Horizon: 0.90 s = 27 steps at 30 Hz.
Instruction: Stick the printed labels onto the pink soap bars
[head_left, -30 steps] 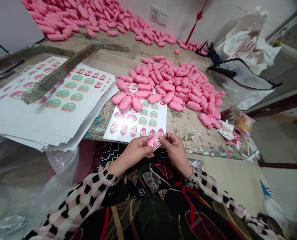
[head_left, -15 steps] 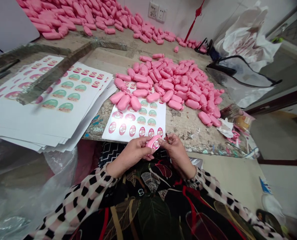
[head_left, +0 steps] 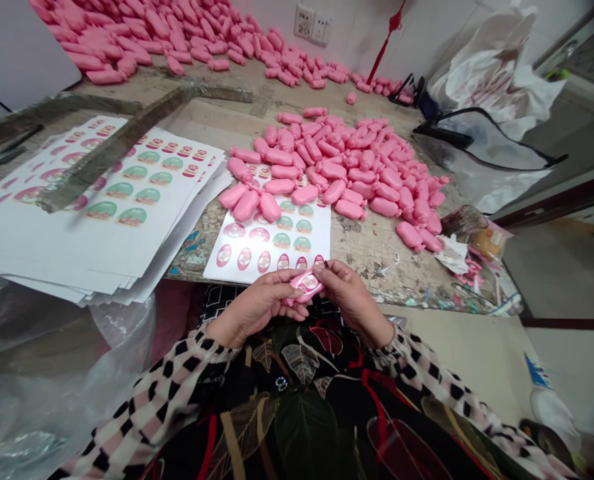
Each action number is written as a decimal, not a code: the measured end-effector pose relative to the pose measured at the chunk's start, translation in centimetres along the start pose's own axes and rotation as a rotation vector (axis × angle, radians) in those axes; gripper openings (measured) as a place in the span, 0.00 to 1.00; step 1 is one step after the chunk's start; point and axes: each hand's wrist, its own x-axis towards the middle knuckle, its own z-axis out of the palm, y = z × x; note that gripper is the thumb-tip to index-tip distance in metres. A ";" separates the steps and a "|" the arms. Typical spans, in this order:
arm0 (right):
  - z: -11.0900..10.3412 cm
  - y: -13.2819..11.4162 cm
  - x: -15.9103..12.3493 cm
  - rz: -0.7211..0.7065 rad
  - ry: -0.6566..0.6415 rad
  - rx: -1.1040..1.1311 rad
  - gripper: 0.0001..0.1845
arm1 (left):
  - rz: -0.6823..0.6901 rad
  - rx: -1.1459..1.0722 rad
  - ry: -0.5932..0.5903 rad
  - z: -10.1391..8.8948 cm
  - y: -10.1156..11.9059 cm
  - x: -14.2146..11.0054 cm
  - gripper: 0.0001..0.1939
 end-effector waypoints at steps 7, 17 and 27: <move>0.1 0.7 0.1 -0.068 -0.027 -0.048 0.14 | 0.101 0.132 0.083 0.8 -0.3 0.4 0.15; 0.5 1.4 0.5 -0.059 -0.080 0.080 0.15 | 0.214 0.140 0.169 0.9 -0.8 0.7 0.19; 1.4 1.6 -0.4 -0.104 0.016 0.003 0.23 | 0.273 0.160 0.211 1.0 -1.3 0.8 0.18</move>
